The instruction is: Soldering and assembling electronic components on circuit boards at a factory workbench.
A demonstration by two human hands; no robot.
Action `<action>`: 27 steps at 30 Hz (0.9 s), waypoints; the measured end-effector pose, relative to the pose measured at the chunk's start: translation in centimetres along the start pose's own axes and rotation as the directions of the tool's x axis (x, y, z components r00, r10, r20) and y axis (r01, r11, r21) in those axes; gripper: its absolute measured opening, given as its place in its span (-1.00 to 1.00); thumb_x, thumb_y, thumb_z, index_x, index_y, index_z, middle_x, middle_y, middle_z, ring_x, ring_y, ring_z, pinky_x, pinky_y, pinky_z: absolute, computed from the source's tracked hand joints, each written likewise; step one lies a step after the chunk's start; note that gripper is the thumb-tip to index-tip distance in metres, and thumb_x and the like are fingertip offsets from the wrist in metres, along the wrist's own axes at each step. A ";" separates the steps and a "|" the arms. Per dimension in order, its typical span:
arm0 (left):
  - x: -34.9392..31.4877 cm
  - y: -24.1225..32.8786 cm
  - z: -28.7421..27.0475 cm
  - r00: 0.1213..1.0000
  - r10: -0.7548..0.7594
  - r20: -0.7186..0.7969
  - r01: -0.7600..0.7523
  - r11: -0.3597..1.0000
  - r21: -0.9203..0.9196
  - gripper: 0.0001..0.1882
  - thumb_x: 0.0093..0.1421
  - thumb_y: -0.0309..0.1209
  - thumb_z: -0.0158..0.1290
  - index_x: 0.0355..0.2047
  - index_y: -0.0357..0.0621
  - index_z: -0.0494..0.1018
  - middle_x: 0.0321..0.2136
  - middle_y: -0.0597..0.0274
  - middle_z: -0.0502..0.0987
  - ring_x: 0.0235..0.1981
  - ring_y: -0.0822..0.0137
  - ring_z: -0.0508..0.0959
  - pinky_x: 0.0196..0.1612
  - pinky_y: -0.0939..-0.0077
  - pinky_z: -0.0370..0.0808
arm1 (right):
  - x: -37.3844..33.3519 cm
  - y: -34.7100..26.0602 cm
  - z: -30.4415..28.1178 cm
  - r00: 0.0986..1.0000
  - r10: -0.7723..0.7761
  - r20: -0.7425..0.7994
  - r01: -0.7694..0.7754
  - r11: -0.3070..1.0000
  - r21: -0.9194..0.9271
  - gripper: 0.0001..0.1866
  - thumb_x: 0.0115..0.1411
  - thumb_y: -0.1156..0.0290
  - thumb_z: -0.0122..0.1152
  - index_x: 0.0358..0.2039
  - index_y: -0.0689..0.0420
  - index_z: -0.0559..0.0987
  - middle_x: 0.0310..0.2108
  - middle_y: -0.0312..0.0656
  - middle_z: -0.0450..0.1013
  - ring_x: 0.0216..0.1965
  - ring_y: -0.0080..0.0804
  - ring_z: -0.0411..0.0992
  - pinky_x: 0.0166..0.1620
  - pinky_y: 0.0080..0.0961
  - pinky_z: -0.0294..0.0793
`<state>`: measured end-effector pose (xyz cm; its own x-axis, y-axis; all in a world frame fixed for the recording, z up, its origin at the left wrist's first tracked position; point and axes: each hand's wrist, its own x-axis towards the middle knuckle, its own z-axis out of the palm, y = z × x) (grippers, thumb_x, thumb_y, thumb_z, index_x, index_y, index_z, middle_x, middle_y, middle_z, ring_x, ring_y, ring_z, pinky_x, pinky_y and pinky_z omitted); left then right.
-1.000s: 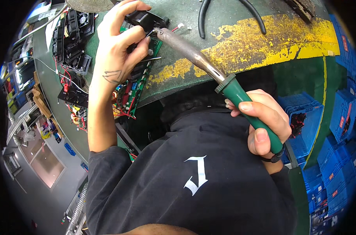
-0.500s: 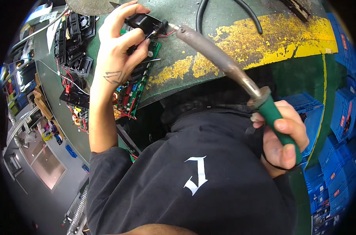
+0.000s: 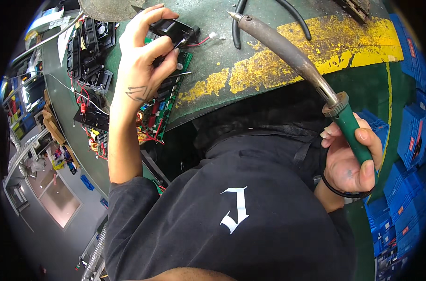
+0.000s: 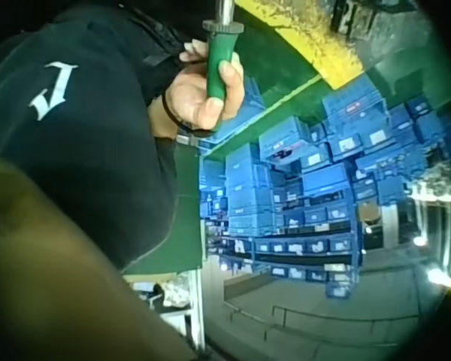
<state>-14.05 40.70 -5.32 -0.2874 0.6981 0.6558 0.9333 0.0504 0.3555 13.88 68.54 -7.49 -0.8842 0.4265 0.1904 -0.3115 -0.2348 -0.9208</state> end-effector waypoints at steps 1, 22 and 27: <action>0.8 2.2 -1.8 0.875 -0.372 0.310 0.284 0.912 0.295 -0.80 -0.17 -0.60 0.25 -0.54 -0.27 0.42 -0.01 -0.08 0.51 0.10 -0.16 0.46 0.17 0.04 0.38 | 0.0 0.0 0.2 1.000 -0.004 -0.011 0.004 1.000 0.006 -0.39 0.30 -0.05 -0.09 0.11 0.18 0.52 -0.16 0.32 0.51 -0.35 -0.09 0.53 -0.47 -0.44 0.50; 0.2 2.4 -2.6 0.878 -0.369 0.306 0.281 0.913 0.294 -0.78 -0.22 -0.58 0.25 -0.55 -0.25 0.41 -0.03 -0.07 0.50 0.03 -0.16 0.48 0.09 0.08 0.41 | -0.5 -0.8 -0.4 0.997 0.007 -0.080 -0.003 0.999 0.045 -0.37 0.26 -0.06 -0.04 0.14 0.16 0.53 -0.20 0.21 0.50 -0.33 -0.10 0.48 -0.42 -0.37 0.50; 0.3 1.8 -2.1 0.879 -0.345 0.331 0.253 0.923 0.291 -0.82 -0.12 -0.55 0.22 -0.56 -0.24 0.40 0.03 0.00 0.50 0.14 -0.11 0.45 0.20 0.07 0.36 | -0.4 -0.7 -0.6 0.997 -0.002 -0.077 0.007 0.998 0.068 -0.37 0.27 -0.05 -0.03 0.14 0.17 0.52 -0.18 0.22 0.49 -0.31 -0.09 0.48 -0.41 -0.35 0.50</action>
<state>-12.90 39.50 -3.02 -0.5031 0.8321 0.2334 0.8513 0.4305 0.3000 14.65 69.08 -7.14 -0.8545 0.4926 0.1652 -0.3407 -0.2911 -0.8940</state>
